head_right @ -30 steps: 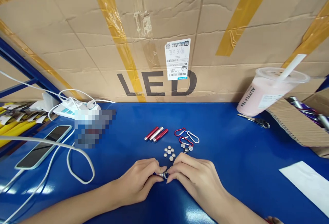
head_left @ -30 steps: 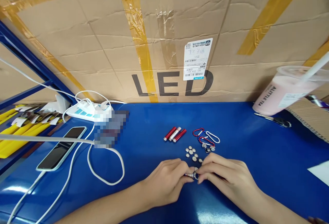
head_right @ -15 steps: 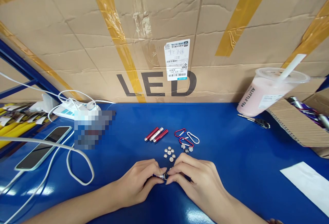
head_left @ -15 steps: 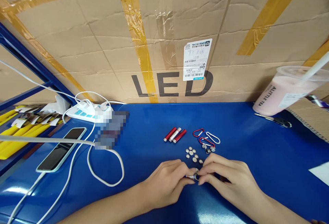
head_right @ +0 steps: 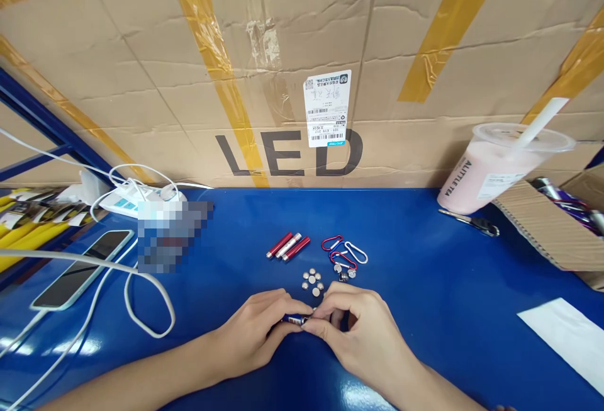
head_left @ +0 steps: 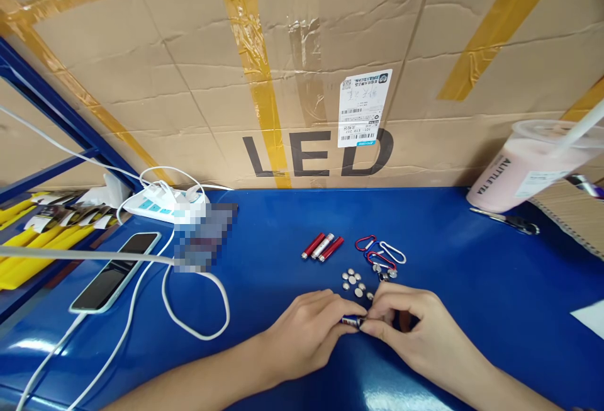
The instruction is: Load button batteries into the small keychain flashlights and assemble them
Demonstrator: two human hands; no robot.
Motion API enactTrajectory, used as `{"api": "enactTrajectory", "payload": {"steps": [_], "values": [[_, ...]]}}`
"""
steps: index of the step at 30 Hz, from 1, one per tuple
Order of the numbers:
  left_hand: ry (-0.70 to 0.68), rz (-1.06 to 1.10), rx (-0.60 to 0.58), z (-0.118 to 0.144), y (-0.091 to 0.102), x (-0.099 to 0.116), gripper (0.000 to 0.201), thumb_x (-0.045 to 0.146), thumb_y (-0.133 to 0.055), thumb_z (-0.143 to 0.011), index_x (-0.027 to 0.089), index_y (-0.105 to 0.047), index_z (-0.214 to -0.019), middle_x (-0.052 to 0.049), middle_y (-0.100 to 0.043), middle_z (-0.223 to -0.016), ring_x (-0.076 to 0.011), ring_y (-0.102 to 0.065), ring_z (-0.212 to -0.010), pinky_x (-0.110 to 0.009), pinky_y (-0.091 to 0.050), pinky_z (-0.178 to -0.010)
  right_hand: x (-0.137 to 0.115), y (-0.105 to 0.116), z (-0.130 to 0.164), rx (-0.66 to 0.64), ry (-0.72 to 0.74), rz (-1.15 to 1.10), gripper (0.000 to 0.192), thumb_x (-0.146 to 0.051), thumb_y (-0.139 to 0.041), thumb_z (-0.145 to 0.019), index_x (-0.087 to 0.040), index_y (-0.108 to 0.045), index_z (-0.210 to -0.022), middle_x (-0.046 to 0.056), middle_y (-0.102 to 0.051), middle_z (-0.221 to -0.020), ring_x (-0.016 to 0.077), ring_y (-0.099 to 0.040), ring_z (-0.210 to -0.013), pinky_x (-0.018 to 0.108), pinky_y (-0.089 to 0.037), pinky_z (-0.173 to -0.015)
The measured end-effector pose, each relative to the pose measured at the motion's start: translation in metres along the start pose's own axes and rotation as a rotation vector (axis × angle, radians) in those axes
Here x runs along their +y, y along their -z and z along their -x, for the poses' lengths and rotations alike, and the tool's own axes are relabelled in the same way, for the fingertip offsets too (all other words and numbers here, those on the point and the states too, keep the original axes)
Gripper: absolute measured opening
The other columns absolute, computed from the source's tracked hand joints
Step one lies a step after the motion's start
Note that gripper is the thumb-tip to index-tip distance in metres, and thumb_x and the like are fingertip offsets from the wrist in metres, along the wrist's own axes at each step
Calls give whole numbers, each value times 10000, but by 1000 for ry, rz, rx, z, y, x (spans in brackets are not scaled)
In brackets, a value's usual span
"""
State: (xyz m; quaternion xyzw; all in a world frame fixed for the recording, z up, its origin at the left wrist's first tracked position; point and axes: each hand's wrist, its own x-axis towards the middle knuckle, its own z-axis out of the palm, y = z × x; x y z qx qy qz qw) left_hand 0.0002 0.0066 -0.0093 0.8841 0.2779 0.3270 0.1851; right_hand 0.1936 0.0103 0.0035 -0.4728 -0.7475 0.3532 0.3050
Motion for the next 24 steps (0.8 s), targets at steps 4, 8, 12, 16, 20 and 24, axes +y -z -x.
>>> {"api": "enactTrajectory", "payload": {"steps": [4,8,12,16,20,24], "values": [[7,-43,14,-2,1,5,205,202,-347,-986,145,-543,-1004,-33,-640,-740,-138,-562,-616,-233,-461,-615,2,0,1,32,71,25,241,-331,-648,-783,-209,-641,-576,-18,-604,-557,98,-536,-449,193,-425,-409],[54,-83,41,-1,0,6,211,190,-337,-979,145,-543,-977,-43,-647,-749,-147,-545,-600,-250,-452,-592,7,3,3,138,276,99,145,-346,-658,-799,-216,-671,-737,-6,-654,-683,78,-541,-428,185,-447,-399],[80,-87,39,0,1,4,202,198,-327,-978,142,-521,-996,-53,-654,-793,-153,-562,-623,-252,-444,-585,9,9,5,259,517,269,103,-309,-637,-835,-229,-674,-888,-6,-681,-757,75,-597,-486,177,-485,-460],[47,-143,22,-3,2,4,250,220,-275,-993,142,-510,-966,-35,-631,-723,-143,-550,-564,-242,-415,-530,8,12,5,286,643,414,161,-241,-533,-908,-234,-688,-866,-6,-694,-756,85,-632,-537,190,-498,-498],[23,-204,9,-3,2,5,288,239,-230,-1003,141,-501,-994,-27,-634,-708,-142,-570,-556,-240,-423,-521,9,11,4,279,673,431,177,-231,-524,-912,-225,-695,-864,-6,-693,-749,77,-614,-503,193,-490,-469],[22,-246,1,-2,2,6,308,248,-208,-1007,144,-497,-1018,-26,-640,-710,-141,-591,-569,-236,-433,-525,7,10,4,304,693,430,193,-237,-515,-918,-221,-691,-840,-8,-694,-740,74,-616,-502,185,-498,-476]]}}
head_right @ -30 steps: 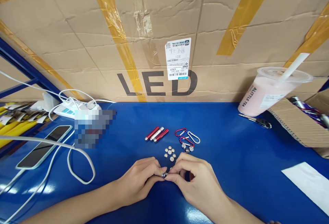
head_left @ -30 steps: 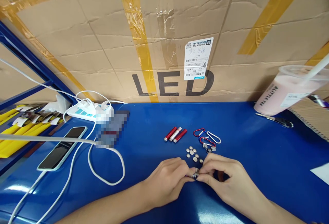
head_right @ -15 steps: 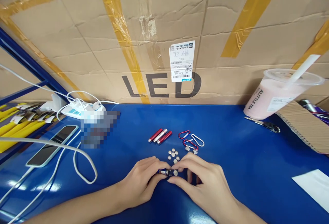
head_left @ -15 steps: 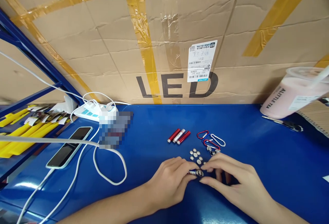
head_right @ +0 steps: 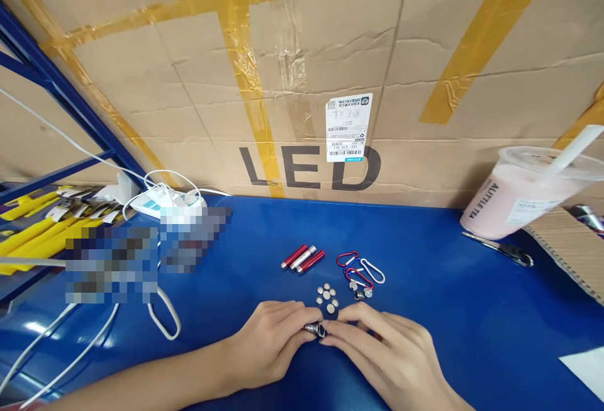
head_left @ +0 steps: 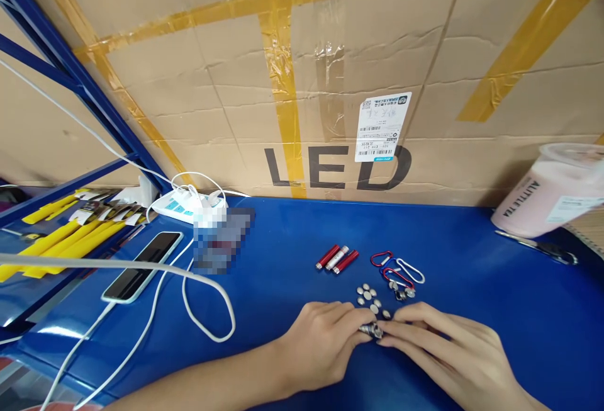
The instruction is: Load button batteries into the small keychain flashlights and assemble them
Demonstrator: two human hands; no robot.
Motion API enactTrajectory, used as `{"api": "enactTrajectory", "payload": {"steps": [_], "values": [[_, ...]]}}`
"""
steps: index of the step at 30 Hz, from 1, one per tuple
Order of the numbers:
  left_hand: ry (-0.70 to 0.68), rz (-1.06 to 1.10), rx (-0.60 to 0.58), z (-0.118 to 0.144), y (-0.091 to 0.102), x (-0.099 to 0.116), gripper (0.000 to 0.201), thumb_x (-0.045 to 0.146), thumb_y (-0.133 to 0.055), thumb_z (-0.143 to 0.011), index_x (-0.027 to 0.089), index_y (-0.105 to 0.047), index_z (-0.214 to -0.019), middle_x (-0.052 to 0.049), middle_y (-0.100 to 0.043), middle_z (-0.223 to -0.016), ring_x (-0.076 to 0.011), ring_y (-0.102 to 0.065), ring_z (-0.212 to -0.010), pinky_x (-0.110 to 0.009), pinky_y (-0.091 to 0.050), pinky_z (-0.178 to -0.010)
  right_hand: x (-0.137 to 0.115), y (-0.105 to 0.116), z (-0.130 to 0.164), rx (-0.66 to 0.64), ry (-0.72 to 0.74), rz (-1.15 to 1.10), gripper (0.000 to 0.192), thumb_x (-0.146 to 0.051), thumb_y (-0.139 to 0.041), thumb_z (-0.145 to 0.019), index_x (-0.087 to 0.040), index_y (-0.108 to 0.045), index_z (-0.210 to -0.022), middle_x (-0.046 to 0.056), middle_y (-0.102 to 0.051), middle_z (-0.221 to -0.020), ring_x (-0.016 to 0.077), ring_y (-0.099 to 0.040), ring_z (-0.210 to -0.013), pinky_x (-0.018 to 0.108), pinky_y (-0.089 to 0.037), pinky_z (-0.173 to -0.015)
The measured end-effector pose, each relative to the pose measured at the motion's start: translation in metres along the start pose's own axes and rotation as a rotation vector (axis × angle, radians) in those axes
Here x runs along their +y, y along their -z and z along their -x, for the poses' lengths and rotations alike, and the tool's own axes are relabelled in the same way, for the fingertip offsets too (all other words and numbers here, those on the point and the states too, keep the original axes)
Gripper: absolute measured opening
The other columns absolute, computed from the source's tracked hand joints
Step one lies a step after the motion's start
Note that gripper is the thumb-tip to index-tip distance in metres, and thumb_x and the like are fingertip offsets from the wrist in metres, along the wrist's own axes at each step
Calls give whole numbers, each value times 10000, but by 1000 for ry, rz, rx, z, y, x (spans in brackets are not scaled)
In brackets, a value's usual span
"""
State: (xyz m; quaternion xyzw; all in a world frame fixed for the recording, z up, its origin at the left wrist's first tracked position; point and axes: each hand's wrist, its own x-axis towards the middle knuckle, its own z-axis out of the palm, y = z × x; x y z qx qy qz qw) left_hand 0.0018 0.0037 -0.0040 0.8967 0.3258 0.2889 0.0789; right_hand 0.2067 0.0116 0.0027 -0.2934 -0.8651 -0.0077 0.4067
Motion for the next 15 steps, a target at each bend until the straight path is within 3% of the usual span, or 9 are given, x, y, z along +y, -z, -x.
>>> {"api": "enactTrajectory", "payload": {"steps": [9,15], "values": [[7,15,-68,0,0,0,318,250,-213,-1007,142,-512,-1020,-42,-633,-763,-150,-575,-637,-244,-476,-598,-1,1,-1,0,-28,-34,200,-244,-525,-912,-237,-688,-797,-16,-694,-721,90,-635,-528,187,-497,-491],[17,147,-99,2,-2,-2,272,247,-282,-997,134,-525,-954,-53,-632,-788,-160,-559,-672,-259,-494,-655,0,-3,3,-59,-177,-171,233,-269,-550,-894,-263,-705,-720,-21,-688,-713,101,-645,-568,188,-504,-531]]}}
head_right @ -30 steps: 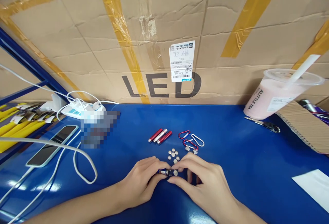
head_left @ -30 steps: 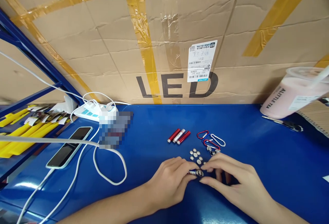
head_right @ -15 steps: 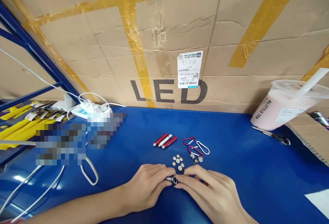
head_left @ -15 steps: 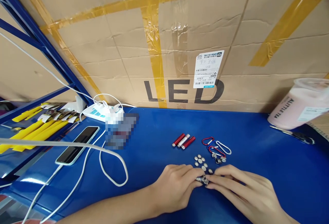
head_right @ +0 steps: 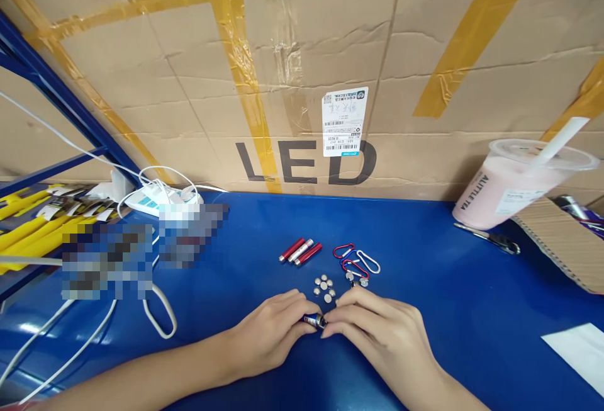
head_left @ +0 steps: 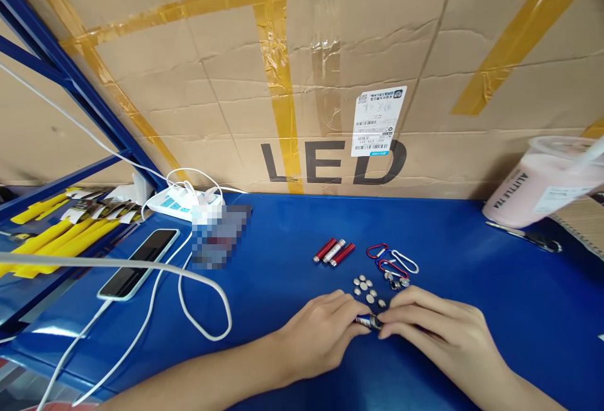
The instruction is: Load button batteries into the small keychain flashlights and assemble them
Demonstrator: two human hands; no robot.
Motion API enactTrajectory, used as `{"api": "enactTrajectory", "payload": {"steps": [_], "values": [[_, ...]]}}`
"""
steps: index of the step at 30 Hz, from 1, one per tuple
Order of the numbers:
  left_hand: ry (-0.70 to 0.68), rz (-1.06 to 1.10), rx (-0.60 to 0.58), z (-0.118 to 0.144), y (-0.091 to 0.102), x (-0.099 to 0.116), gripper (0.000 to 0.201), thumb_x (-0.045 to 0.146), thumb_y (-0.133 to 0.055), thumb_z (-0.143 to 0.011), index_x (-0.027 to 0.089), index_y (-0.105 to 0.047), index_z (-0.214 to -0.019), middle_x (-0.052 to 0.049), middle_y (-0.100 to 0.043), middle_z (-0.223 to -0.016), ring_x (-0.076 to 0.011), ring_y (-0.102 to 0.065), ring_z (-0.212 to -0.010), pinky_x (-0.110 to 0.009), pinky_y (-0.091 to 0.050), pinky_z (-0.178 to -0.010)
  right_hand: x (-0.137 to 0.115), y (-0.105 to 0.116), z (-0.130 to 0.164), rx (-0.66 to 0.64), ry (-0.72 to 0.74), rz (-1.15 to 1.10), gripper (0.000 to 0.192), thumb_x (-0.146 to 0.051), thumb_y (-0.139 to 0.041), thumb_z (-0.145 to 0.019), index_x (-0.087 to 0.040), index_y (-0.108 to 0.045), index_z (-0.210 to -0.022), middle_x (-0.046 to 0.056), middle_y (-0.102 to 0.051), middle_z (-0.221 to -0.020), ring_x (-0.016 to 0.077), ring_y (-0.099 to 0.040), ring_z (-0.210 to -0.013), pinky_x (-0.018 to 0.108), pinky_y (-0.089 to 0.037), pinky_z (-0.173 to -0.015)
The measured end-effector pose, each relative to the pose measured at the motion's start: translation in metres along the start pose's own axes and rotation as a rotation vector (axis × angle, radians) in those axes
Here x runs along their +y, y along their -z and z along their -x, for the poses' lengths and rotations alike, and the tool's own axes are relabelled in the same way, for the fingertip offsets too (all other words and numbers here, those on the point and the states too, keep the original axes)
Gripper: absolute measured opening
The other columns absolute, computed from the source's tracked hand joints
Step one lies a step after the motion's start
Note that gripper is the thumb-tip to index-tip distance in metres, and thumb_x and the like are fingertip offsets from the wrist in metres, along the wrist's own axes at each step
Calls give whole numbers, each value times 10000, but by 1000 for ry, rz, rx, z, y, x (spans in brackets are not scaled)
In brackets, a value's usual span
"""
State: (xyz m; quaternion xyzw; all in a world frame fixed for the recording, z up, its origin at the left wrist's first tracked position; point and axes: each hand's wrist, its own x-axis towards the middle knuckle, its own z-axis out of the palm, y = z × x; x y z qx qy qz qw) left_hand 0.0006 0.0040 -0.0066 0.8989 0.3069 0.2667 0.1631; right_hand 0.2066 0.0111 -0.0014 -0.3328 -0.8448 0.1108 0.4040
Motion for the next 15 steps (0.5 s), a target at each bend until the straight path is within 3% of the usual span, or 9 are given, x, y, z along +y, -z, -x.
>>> {"api": "enactTrajectory", "payload": {"steps": [8,15], "values": [[-106,14,5,2,-2,-2,296,215,-267,-991,121,-537,-916,-56,-607,-691,-159,-534,-585,-252,-451,-548,-2,-3,-3,-135,-189,-142,162,-279,-664,-796,-258,-701,-639,-38,-662,-648,96,-617,-535,175,-485,-478],[-97,-28,41,5,-5,-3,243,164,-303,-965,118,-541,-969,-56,-602,-684,-153,-535,-578,-252,-424,-514,-6,-9,-3,-176,-396,-217,145,-196,-667,-742,-262,-705,-618,-30,-644,-612,110,-589,-506,189,-425,-399]]}}
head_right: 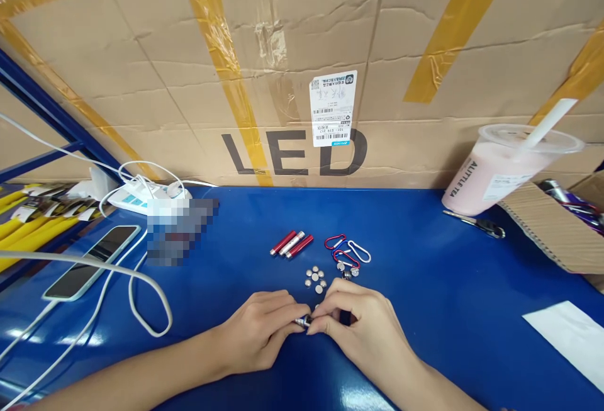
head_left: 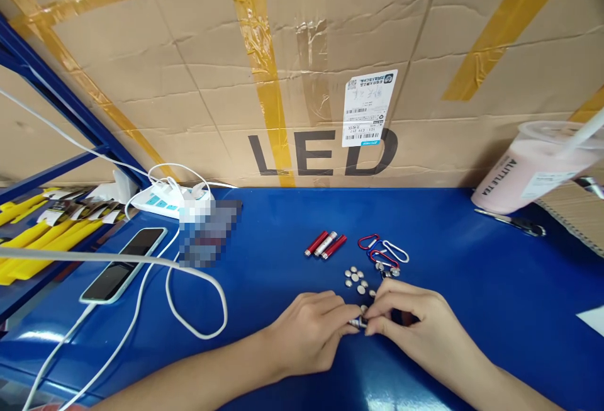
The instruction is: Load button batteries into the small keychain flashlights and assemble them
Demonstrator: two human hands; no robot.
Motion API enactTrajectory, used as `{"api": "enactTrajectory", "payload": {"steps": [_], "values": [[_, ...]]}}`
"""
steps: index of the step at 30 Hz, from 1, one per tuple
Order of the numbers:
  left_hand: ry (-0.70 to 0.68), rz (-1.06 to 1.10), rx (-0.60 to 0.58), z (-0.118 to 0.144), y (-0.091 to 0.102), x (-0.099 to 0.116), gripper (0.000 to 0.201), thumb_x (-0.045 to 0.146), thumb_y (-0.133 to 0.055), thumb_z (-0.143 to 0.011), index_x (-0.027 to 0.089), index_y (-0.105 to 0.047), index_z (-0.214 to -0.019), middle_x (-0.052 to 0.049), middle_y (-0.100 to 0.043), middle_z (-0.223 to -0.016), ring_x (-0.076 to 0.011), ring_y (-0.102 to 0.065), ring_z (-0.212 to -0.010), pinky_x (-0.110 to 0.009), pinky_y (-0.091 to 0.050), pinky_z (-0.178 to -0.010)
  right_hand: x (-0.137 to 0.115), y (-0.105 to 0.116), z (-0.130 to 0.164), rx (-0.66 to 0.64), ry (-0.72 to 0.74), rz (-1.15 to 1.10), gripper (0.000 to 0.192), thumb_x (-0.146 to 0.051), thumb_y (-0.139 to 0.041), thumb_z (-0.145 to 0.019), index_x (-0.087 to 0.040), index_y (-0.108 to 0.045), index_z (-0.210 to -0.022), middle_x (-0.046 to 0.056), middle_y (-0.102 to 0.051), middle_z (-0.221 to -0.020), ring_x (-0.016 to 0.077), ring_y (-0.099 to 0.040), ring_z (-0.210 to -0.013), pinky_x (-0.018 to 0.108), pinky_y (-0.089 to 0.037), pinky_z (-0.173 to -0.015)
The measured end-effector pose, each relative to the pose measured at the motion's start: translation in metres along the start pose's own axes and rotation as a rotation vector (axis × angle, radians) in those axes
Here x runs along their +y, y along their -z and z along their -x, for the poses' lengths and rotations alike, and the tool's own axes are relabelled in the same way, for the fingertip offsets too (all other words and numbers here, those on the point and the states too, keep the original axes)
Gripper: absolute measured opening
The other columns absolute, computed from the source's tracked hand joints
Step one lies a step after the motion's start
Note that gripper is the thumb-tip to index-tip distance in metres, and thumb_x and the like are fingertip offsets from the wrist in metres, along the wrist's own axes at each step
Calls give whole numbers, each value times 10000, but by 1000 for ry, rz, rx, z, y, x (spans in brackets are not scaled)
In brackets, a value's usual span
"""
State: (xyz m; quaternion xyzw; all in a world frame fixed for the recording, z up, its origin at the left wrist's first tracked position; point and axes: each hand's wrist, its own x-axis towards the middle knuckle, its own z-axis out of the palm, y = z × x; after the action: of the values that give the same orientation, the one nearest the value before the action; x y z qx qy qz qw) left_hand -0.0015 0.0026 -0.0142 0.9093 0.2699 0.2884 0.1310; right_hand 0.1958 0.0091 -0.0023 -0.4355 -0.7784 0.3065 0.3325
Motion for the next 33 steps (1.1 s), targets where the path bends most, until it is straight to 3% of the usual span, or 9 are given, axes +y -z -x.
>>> {"api": "enactTrajectory", "payload": {"steps": [5,10,15,19,26,29,33], "values": [[-34,-84,81,-3,0,1,233,136,-331,-955,95,-560,-963,-51,-607,-658,-148,-502,-531,-255,-377,-471,-7,-2,-4,30,-129,-141,191,-190,-654,-698,-212,-657,-508,-17,-595,-522,105,-530,-460,194,-425,-412],[-53,-87,95,-6,1,2,239,146,-331,-972,88,-562,-980,-43,-606,-657,-136,-492,-520,-252,-388,-489,-3,0,-6,-55,-207,-244,183,-200,-659,-678,-199,-643,-496,-31,-531,-504,87,-481,-430,184,-404,-395],[-55,-80,91,-6,0,1,238,155,-335,-974,88,-562,-998,-39,-604,-661,-134,-501,-534,-257,-410,-520,3,3,-7,-99,-218,-278,150,-183,-668,-673,-201,-650,-525,-37,-539,-527,78,-477,-425,177,-408,-400],[18,-49,69,-6,0,1,255,197,-332,-984,103,-570,-972,-41,-611,-672,-137,-510,-546,-253,-422,-535,1,3,-7,-43,-129,-197,150,-242,-667,-726,-205,-666,-580,-24,-568,-548,85,-504,-432,174,-416,-388],[216,63,127,-8,4,4,205,249,-412,-968,142,-586,-985,-31,-676,-772,-150,-583,-623,-251,-460,-601,4,25,-10,181,134,91,176,-314,-591,-852,-219,-691,-743,9,-663,-730,101,-610,-566,173,-467,-438],[296,109,147,-8,5,4,193,246,-440,-954,145,-599,-994,-37,-684,-797,-158,-616,-672,-249,-475,-638,17,40,-14,303,251,473,253,-335,-494,-918,-232,-696,-808,-2,-684,-809,105,-651,-625,182,-474,-479],[236,95,121,-8,5,3,181,237,-446,-948,148,-596,-998,-27,-693,-803,-152,-574,-615,-252,-458,-600,34,50,-15,276,257,937,512,-383,-255,-992,-235,-681,-749,-32,-681,-764,80,-580,-403,224,-339,-309]]}}
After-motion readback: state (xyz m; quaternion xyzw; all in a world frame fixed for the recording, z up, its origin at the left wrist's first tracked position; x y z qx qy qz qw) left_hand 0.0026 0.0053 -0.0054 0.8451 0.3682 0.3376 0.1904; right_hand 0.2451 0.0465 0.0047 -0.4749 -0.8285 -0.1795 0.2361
